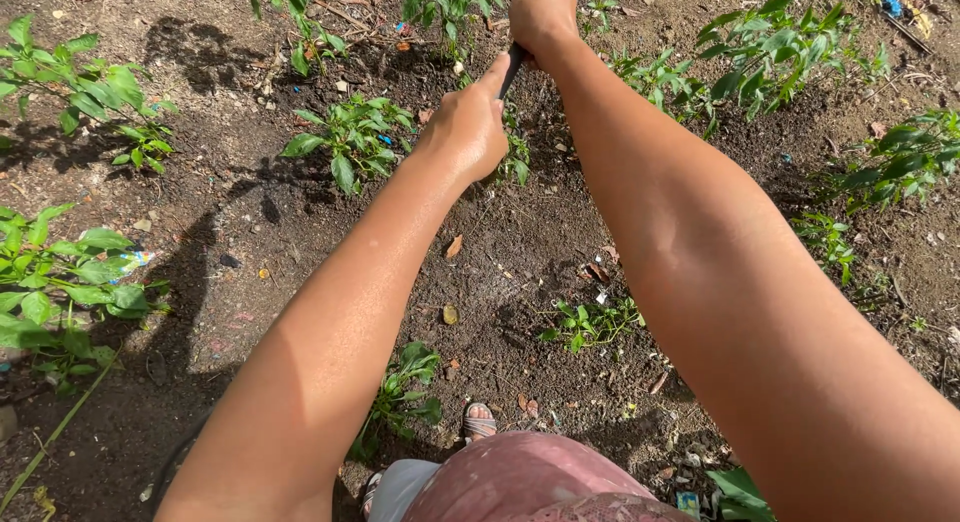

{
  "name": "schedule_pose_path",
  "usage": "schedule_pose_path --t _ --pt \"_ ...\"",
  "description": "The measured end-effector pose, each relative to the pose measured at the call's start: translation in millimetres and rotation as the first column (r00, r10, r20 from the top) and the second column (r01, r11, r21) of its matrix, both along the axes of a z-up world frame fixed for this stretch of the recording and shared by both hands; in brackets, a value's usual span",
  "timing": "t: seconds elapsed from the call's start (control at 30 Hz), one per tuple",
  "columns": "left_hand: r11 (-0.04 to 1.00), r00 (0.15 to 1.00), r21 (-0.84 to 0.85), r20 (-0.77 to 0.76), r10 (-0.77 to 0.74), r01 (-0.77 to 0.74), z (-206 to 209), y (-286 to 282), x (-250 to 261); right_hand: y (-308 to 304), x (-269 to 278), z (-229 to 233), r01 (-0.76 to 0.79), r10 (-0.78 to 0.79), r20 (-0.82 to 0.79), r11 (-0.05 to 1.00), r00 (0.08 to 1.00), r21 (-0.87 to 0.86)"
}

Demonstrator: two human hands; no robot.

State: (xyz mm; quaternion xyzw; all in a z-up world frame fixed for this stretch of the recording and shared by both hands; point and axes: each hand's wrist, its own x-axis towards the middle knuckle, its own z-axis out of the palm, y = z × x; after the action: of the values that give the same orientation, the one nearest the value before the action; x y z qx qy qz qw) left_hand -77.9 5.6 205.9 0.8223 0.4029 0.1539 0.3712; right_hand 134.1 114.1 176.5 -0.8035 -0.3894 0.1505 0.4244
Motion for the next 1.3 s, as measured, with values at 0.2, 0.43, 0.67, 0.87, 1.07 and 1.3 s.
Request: schedule_pose_path --t 0.2,0.43,0.67,0.87,1.07,1.3 --pt "1.000 0.999 0.023 -0.035 -0.018 0.019 4 1 0 3 6 2 -0.001 0.001 -0.018 1.000 1.000 0.015" --pt "0.999 1.000 0.051 -0.012 -0.007 0.008 1 11 -3 2 -6 14 0.017 -0.016 -0.039 1.000 0.999 0.024" --pt "0.999 0.999 0.030 0.014 0.036 -0.036 17 -7 -12 4 -14 27 -0.012 0.010 0.028 0.997 1.000 0.070" --pt "0.995 1.000 0.101 0.010 0.024 -0.025 8 -5 -10 16 0 6 -0.059 0.062 -0.023 0.990 0.998 0.125" --pt "0.979 0.999 0.201 0.032 0.031 -0.037 -19 14 -10 21 -12 1 -0.084 0.089 -0.046 0.991 0.995 0.100" --pt "0.992 0.990 0.047 -0.073 0.120 -0.117 12 -3 -35 29 -41 -2 -0.134 0.134 -0.079 0.991 0.988 0.010"
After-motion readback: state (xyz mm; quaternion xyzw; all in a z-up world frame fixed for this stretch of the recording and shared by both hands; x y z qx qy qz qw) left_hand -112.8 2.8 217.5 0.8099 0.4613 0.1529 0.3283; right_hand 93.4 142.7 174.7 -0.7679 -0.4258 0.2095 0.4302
